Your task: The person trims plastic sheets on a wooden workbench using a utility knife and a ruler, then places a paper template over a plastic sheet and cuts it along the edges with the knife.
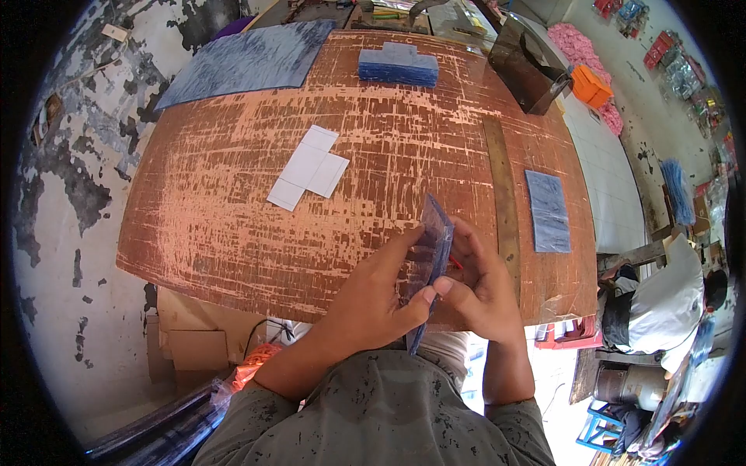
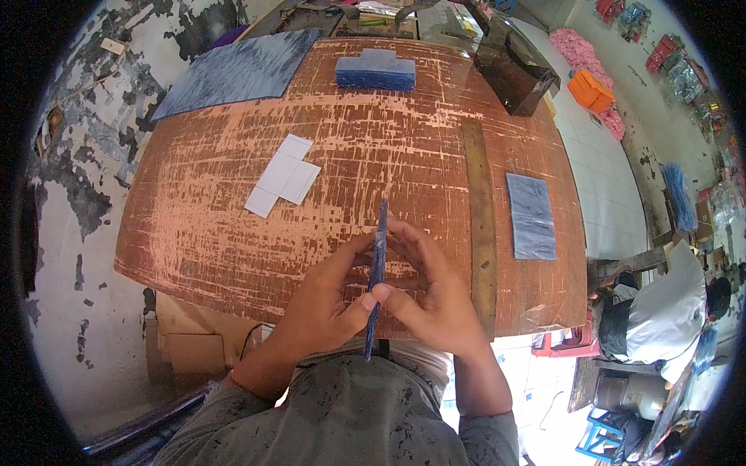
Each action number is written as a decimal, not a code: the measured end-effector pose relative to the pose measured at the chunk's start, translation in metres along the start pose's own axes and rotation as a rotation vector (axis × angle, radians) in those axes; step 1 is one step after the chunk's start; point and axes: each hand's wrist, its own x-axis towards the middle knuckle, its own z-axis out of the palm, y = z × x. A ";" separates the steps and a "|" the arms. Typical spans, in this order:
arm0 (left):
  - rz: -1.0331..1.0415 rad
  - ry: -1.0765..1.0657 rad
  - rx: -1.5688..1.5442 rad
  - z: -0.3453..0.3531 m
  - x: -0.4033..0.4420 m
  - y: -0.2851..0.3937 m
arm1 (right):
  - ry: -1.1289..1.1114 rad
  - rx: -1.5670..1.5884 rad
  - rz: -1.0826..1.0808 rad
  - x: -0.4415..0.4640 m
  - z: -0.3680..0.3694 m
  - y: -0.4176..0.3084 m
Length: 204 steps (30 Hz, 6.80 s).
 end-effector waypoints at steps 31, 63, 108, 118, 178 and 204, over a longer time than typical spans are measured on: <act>0.125 0.253 0.442 0.009 0.016 0.018 | 0.269 -0.833 0.059 0.016 0.016 -0.026; -0.137 0.791 0.891 -0.209 -0.059 -0.063 | -0.147 -0.790 -0.165 0.060 -0.011 0.016; -0.022 -0.022 0.756 -0.043 -0.014 -0.056 | 0.402 -1.085 0.034 -0.020 -0.062 0.028; -0.021 -0.049 0.715 -0.051 -0.022 -0.062 | 0.594 -0.824 0.137 -0.014 -0.083 0.037; -0.277 0.374 0.539 -0.157 0.055 -0.048 | 0.203 -1.058 -0.134 -0.042 -0.017 0.052; 0.017 0.033 0.744 -0.006 -0.050 -0.048 | 0.018 -1.169 -0.034 -0.010 0.001 0.050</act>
